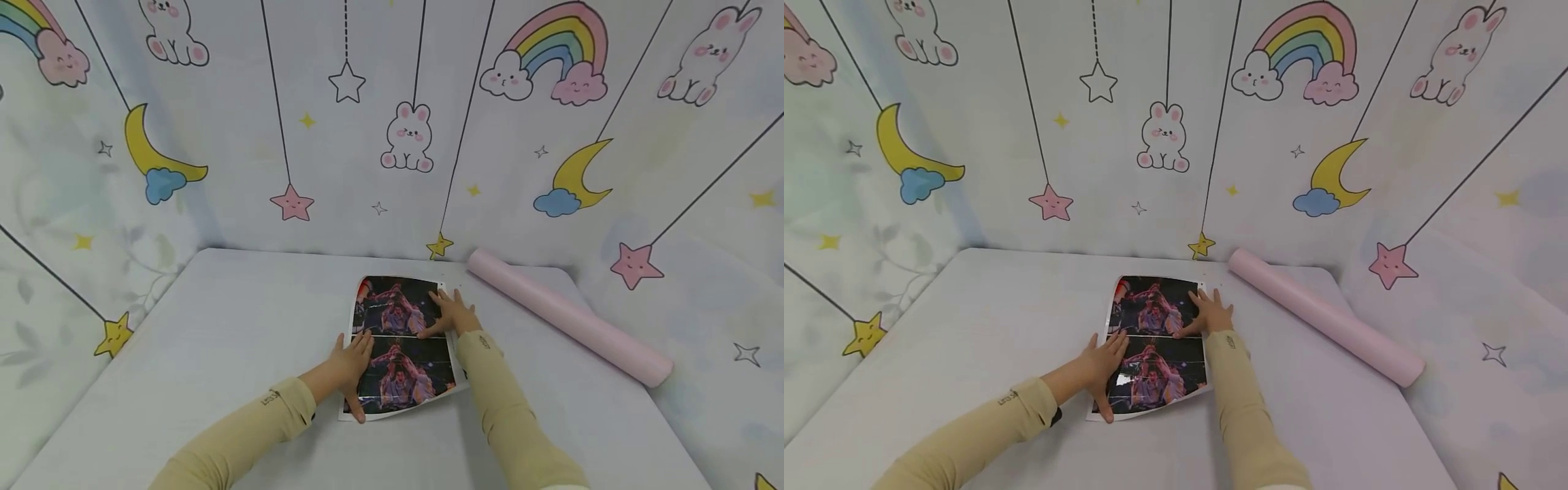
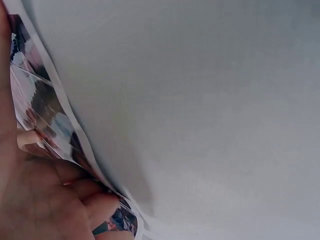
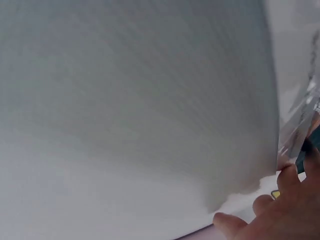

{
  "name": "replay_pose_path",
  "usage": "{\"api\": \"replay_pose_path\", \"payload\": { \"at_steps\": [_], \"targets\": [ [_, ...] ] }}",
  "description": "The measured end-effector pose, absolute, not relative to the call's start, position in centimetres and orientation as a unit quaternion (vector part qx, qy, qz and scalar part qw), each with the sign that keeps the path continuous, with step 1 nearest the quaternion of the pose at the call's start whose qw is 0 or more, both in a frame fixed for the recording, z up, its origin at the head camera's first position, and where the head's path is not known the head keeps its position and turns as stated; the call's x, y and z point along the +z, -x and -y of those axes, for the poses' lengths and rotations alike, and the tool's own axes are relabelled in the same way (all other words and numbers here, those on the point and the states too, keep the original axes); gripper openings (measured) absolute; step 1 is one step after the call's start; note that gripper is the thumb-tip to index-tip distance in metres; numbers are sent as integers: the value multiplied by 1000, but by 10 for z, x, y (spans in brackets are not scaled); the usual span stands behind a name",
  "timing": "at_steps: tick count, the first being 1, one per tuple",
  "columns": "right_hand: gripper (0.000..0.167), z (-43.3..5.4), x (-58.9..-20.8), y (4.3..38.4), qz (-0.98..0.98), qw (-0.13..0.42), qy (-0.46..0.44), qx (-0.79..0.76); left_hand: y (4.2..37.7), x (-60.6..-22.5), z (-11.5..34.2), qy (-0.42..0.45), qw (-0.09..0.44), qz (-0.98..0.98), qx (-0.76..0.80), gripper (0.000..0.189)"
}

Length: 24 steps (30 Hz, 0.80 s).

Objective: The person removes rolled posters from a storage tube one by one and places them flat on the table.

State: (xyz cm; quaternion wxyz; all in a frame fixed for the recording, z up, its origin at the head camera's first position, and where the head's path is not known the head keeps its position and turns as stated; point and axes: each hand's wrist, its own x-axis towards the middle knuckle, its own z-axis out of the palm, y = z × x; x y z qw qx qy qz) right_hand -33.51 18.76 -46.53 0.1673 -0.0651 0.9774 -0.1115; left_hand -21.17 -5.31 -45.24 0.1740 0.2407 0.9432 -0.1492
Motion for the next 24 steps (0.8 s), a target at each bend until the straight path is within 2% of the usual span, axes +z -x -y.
{"api": "replay_pose_path", "payload": {
  "at_steps": [4, 24],
  "targets": [
    [123, -189, -466, 334, -977, 168, 53, -121, 212, -452, 53, -226, 182, -947, -139, 142],
    [124, -190, -469, 335, -975, 169, 45, -135, 210, -449, 52, -198, 199, -950, -137, 143]
  ]
}}
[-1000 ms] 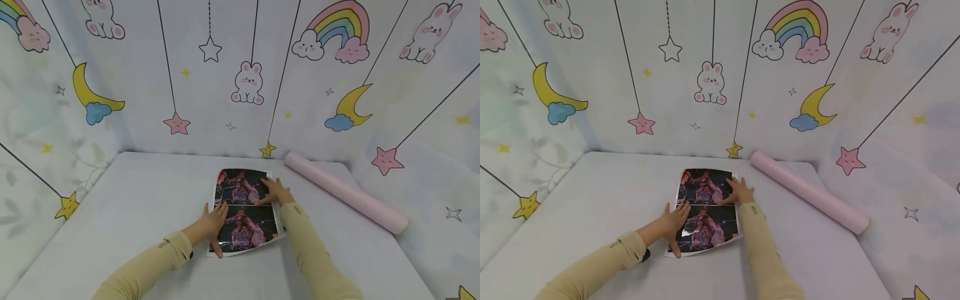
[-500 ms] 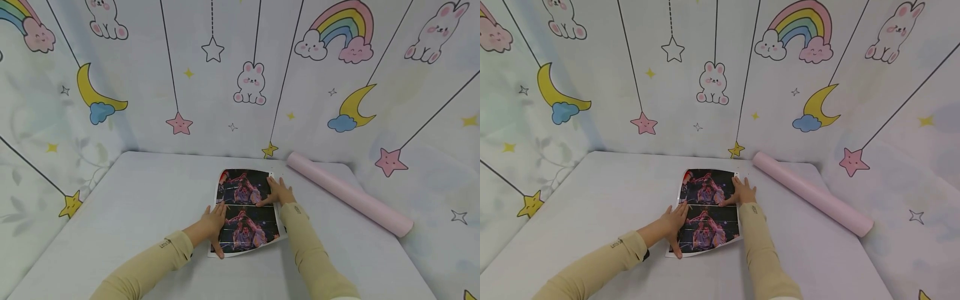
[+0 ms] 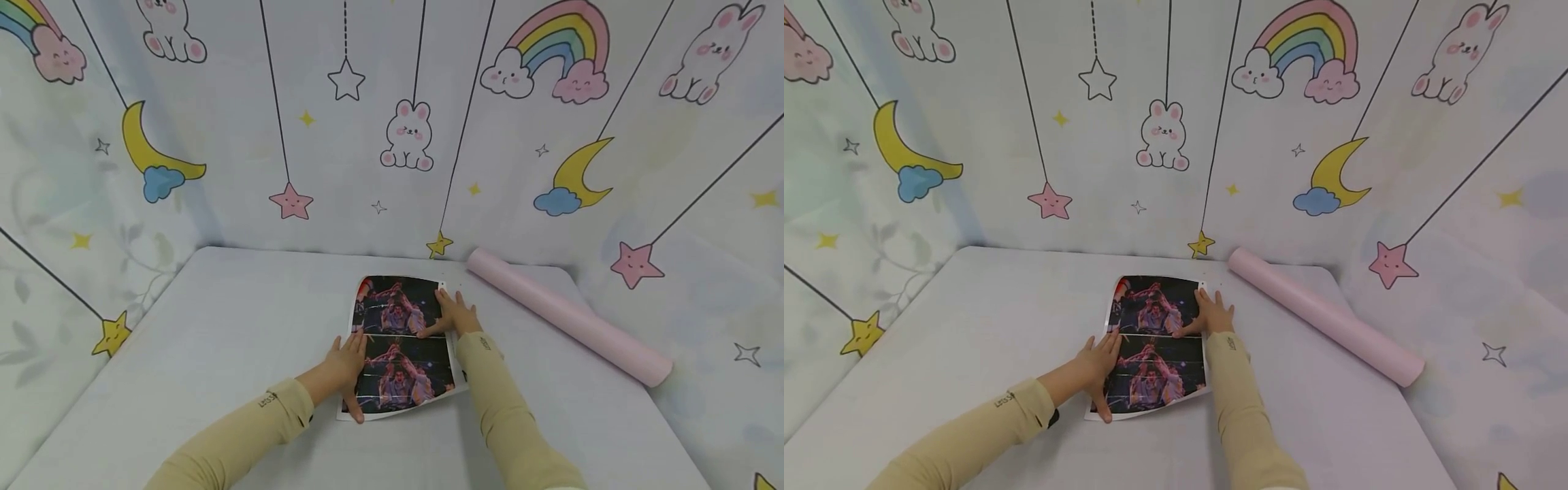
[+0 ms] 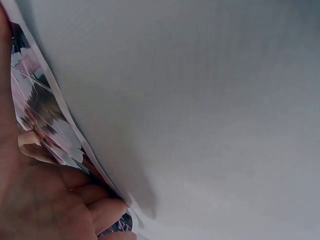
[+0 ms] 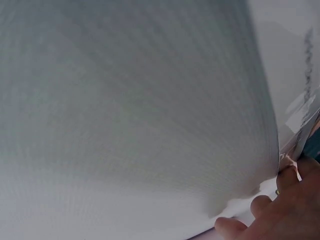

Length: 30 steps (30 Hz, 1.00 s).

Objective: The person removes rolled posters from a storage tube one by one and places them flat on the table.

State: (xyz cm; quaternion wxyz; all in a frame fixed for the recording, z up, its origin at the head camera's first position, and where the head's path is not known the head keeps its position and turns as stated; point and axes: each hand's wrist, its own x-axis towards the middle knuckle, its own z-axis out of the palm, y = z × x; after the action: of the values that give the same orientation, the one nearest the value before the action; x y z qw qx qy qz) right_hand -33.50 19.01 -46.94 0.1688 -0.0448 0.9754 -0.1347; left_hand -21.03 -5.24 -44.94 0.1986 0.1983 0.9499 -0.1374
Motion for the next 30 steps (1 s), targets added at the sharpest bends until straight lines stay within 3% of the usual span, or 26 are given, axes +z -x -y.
{"api": "replay_pose_path", "payload": {
  "at_steps": [30],
  "targets": [
    [124, -191, -468, 336, -974, 166, 71, -133, 207, -452, 65, -215, 167, -958, -84, 142]
  ]
}}
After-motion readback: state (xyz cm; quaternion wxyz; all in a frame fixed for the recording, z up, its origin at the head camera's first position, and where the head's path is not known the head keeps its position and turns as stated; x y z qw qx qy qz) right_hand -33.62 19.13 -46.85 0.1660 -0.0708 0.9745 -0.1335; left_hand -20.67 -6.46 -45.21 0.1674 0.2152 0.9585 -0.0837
